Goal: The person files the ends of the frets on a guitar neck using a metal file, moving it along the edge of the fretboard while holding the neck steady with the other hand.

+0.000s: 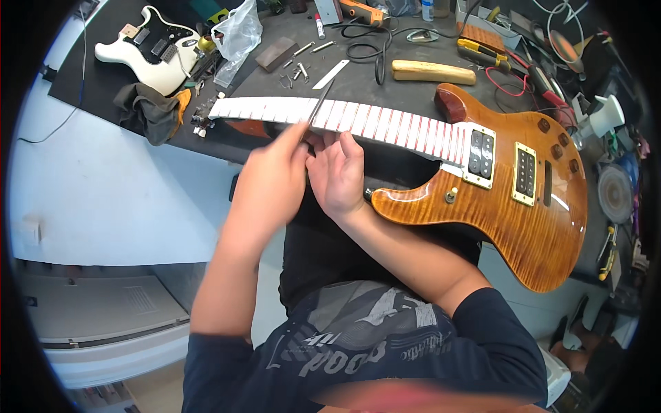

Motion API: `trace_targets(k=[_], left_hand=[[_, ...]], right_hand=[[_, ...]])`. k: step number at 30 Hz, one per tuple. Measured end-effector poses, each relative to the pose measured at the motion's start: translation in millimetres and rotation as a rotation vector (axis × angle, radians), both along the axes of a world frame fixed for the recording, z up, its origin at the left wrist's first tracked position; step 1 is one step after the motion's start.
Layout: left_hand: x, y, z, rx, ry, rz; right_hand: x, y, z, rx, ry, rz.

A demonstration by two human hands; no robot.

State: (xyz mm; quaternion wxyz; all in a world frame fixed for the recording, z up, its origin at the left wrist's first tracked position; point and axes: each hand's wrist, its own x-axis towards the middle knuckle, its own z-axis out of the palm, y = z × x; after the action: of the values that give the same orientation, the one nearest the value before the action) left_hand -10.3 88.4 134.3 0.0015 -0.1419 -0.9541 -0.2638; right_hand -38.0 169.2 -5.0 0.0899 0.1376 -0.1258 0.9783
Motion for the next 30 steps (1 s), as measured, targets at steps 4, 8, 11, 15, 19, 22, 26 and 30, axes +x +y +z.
trace_targets(k=[4,8,11,15,19,22,26,30], left_hand=[[83,-35,-17,-0.101,0.059,0.036],[8,-16,-11,0.065,0.118,-0.051],[-45,-3,-15,0.214,-0.089,-0.032],[35,-35,-30,0.076,0.156,-0.099],[53,-38,-25,0.109,0.016,0.010],[-31,-11,-12,0.102,-0.018,-0.054],[-18,-8,-19,0.150,-0.045,-0.062],[78,-64,-53,0.180,-0.018,0.077]], right_hand=[[6,-2,-8,0.092,-0.047,0.018],[-1,-4,-2,0.081,0.015,0.024],[4,-2,12,-0.030,-0.056,0.020],[-3,1,-8,0.079,-0.016,0.008],[-1,-6,-7,0.090,-0.032,0.014],[3,-6,9,-0.014,-0.017,0.023],[4,6,5,-0.026,-0.045,-0.006],[-1,-9,-7,0.104,-0.038,0.029]])
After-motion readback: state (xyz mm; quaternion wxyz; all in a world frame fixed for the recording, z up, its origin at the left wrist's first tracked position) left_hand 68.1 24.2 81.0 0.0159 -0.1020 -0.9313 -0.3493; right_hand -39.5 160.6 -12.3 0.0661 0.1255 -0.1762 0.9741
